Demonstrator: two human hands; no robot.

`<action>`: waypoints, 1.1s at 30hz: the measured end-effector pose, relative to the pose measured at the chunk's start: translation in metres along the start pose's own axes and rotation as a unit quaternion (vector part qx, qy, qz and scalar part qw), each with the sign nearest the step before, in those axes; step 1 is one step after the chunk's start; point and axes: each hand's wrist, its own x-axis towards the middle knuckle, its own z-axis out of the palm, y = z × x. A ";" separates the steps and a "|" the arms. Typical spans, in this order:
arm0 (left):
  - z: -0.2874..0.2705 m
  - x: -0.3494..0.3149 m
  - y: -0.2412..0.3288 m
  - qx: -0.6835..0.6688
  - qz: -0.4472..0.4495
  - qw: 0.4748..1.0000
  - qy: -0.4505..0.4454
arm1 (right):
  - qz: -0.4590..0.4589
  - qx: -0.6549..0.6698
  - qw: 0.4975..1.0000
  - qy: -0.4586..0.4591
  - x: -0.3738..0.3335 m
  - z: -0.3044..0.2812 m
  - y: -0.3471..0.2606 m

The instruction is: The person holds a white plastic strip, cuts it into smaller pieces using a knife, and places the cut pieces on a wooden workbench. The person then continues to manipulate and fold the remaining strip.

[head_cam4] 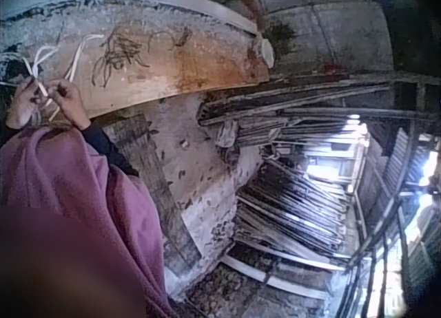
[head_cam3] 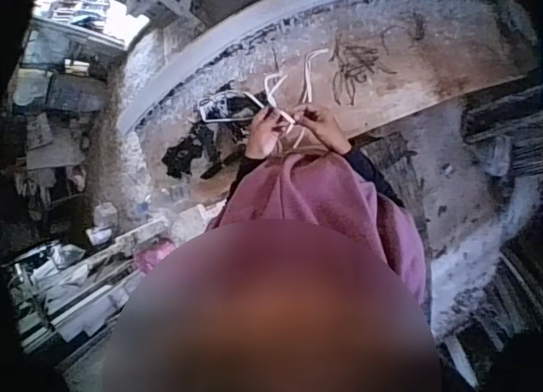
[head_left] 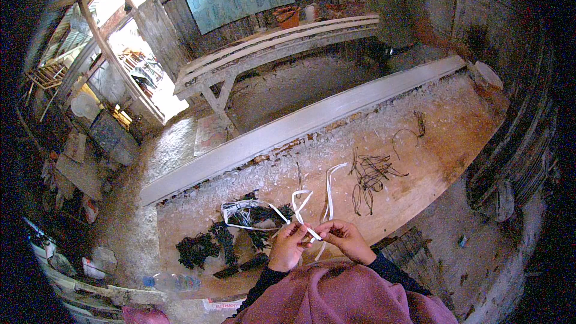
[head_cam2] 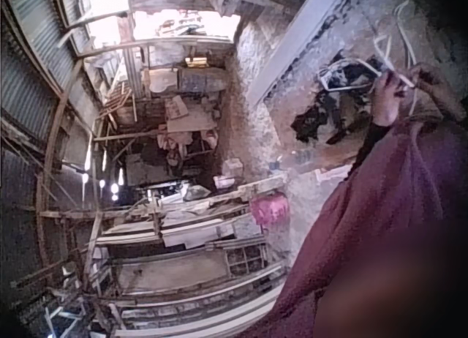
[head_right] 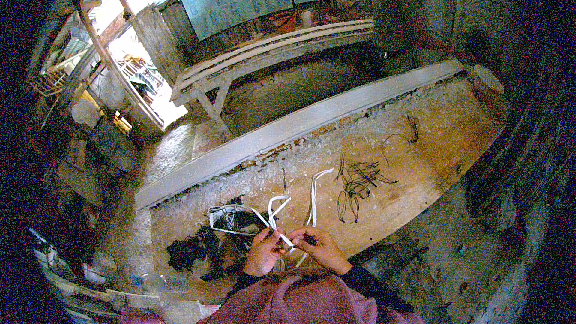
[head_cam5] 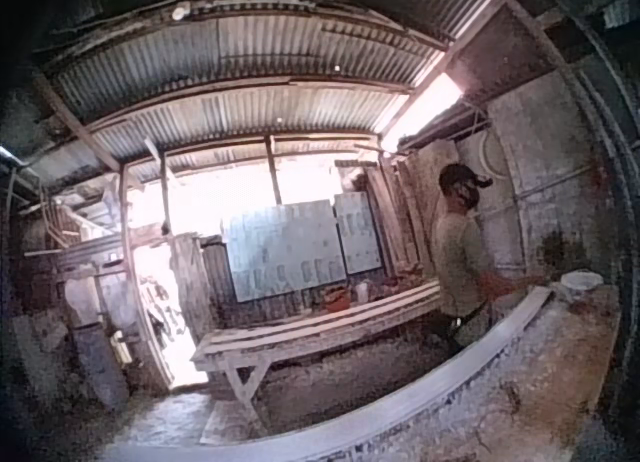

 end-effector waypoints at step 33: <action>0.010 -0.001 -0.005 0.003 -0.032 0.999 -0.012 | -0.208 -0.267 0.940 0.031 -0.003 0.000 -0.004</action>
